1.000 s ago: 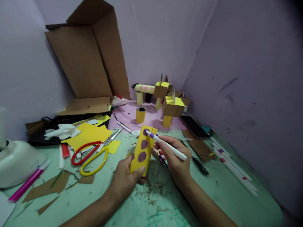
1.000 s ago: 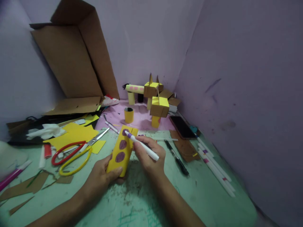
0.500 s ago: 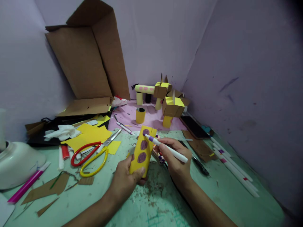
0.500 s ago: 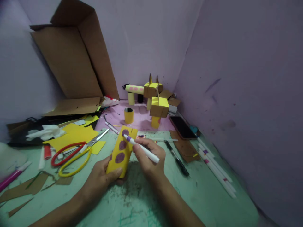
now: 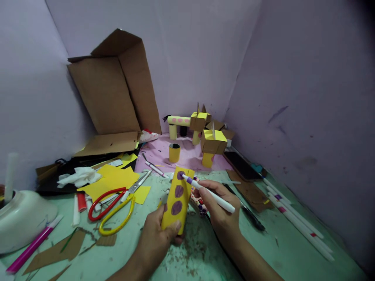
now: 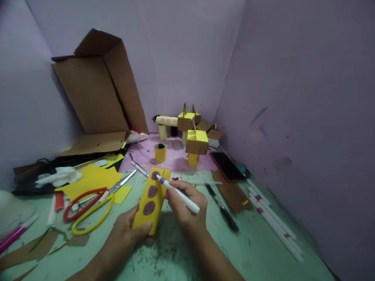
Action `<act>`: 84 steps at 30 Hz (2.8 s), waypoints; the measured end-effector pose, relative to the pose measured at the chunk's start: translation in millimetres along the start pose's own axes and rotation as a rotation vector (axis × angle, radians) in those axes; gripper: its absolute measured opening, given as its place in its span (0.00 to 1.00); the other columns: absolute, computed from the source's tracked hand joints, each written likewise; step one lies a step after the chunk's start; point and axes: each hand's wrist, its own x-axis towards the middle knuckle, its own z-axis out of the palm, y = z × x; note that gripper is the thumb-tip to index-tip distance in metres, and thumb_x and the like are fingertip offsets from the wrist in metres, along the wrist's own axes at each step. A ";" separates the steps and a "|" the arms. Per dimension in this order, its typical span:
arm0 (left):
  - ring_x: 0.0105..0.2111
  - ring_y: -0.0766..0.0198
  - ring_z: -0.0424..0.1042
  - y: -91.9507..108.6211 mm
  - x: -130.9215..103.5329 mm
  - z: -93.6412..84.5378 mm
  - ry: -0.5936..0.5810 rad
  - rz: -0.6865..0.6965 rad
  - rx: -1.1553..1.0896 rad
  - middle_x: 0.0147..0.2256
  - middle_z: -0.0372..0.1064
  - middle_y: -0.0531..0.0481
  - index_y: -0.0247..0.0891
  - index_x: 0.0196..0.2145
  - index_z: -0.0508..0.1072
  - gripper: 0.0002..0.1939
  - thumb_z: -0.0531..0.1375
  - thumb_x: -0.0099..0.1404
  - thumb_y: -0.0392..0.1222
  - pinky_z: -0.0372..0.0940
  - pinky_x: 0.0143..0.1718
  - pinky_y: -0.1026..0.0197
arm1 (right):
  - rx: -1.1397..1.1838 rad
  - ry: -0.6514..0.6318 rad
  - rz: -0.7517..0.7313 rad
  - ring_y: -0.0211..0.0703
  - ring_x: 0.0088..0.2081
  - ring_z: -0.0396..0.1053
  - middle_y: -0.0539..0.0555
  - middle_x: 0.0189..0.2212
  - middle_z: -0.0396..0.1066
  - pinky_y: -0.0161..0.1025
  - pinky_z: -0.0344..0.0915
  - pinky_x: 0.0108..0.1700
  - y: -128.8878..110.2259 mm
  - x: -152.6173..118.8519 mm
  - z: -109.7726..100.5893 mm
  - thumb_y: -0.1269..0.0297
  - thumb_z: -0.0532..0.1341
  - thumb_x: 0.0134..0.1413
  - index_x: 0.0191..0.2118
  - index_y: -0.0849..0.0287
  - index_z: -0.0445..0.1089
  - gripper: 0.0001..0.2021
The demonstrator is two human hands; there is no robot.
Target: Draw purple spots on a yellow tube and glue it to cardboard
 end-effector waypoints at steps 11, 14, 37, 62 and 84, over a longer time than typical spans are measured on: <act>0.21 0.63 0.68 16.4 -6.4 0.6 -0.028 -0.014 0.018 0.23 0.67 0.51 0.34 0.30 0.69 0.18 0.66 0.47 0.49 0.66 0.21 0.62 | 0.016 0.002 0.026 0.43 0.24 0.73 0.52 0.23 0.77 0.36 0.69 0.25 -1.9 0.7 1.0 0.61 0.63 0.52 0.37 0.59 0.75 0.09; 0.22 0.63 0.68 14.8 -5.7 1.1 -0.021 -0.015 0.013 0.23 0.67 0.50 0.34 0.30 0.69 0.18 0.66 0.46 0.49 0.66 0.21 0.62 | 0.027 0.014 0.034 0.42 0.24 0.73 0.52 0.23 0.77 0.35 0.69 0.24 -1.8 0.2 0.2 0.61 0.64 0.51 0.36 0.59 0.75 0.08; 0.24 0.62 0.71 13.1 -4.0 -0.1 0.005 -0.126 -0.072 0.25 0.69 0.49 0.31 0.36 0.69 0.24 0.69 0.45 0.47 0.69 0.24 0.61 | 0.167 0.111 0.025 0.39 0.24 0.74 0.49 0.23 0.77 0.33 0.69 0.26 -1.4 0.2 -1.0 0.65 0.65 0.50 0.33 0.56 0.76 0.04; 0.23 0.62 0.70 11.5 -3.0 -0.3 -0.005 -0.113 -0.088 0.25 0.70 0.49 0.30 0.37 0.70 0.24 0.69 0.44 0.46 0.69 0.23 0.62 | 0.024 0.039 0.000 0.37 0.21 0.70 0.49 0.21 0.76 0.31 0.66 0.21 -2.4 -0.3 0.2 0.64 0.65 0.48 0.32 0.57 0.77 0.05; 0.24 0.63 0.70 11.0 -3.5 0.0 -0.001 -0.104 -0.073 0.25 0.69 0.50 0.30 0.36 0.70 0.23 0.68 0.45 0.46 0.69 0.22 0.63 | 0.041 0.022 0.020 0.37 0.22 0.71 0.49 0.22 0.76 0.30 0.66 0.24 1.6 -1.2 0.2 0.63 0.65 0.48 0.33 0.55 0.77 0.05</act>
